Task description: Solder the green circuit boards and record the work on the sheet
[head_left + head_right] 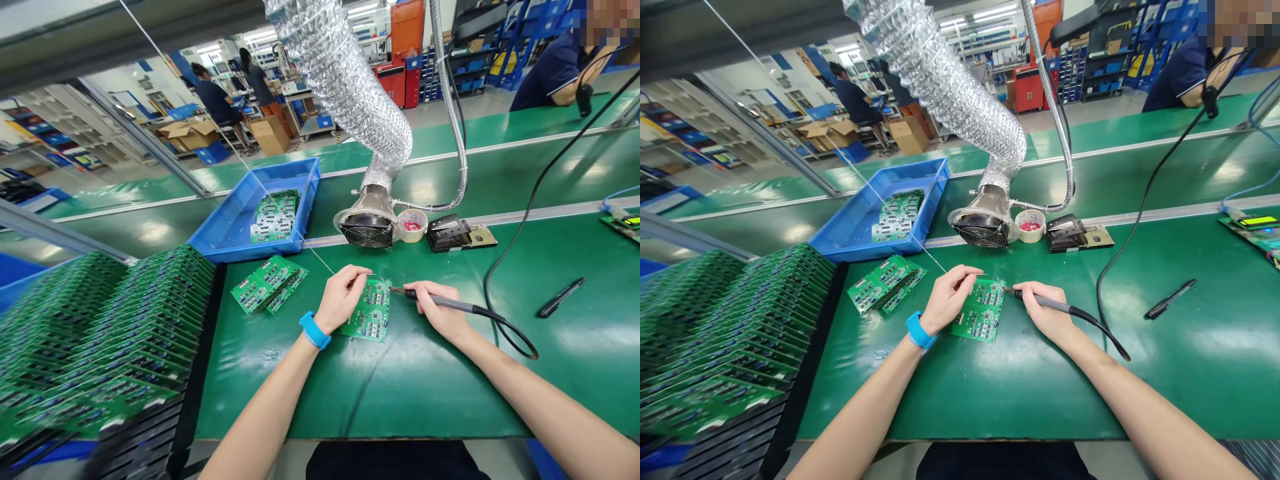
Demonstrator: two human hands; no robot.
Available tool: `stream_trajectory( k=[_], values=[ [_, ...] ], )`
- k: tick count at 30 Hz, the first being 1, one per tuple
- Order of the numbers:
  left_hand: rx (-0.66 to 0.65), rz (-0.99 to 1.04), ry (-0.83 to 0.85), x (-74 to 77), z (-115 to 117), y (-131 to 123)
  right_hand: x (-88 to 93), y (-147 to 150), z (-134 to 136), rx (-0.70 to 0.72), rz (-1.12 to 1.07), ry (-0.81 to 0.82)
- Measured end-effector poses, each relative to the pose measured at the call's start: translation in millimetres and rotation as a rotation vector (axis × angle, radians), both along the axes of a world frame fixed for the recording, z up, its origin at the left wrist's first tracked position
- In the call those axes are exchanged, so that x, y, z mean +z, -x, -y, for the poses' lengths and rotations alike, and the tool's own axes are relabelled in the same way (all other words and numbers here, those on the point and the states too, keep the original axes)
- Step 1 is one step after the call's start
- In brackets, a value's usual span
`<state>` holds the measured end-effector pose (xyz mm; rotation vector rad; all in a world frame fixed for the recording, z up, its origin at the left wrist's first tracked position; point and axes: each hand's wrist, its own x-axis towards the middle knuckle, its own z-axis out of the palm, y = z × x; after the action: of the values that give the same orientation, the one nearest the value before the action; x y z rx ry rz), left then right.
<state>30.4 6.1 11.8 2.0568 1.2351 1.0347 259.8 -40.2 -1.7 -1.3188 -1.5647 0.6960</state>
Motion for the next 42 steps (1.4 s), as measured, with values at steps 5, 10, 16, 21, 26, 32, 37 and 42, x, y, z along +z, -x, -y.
stream_trajectory(
  k=[5, 10, 16, 21, 26, 32, 37, 42],
  values=[
    [0.014, 0.104, 0.148, -2.6, 8.6, 10.2, -3.2, -2.5, 1.6, -0.061, 0.035, -0.076],
    [-0.067, 0.062, 0.103, -6.6, 12.7, 2.1, -4.1, -1.2, -0.1, -0.053, 0.065, -0.059],
    [-0.029, 0.067, 0.084, -7.8, 10.8, 2.1, -1.7, 2.1, -2.0, -0.029, 0.076, -0.008],
    [-0.023, 0.099, 0.072, -8.2, 10.2, 3.2, -1.6, 1.0, -1.3, -0.050, 0.083, -0.008],
    [-0.032, 0.081, 0.075, -8.6, 11.8, 3.0, -0.3, 0.3, -0.1, -0.049, 0.079, -0.029],
    [-0.087, 0.018, 0.046, -12.6, 12.2, 3.4, -1.5, 7.1, 5.4, -0.021, 0.054, -0.070],
    [-0.100, -0.025, 0.035, -14.1, 11.2, 2.7, -0.7, 14.3, 8.9, 0.059, 0.069, -0.038],
    [-0.112, -0.031, 0.037, -14.0, 11.1, 2.7, 1.2, 17.4, 8.6, 0.081, 0.084, -0.014]
  ],
)
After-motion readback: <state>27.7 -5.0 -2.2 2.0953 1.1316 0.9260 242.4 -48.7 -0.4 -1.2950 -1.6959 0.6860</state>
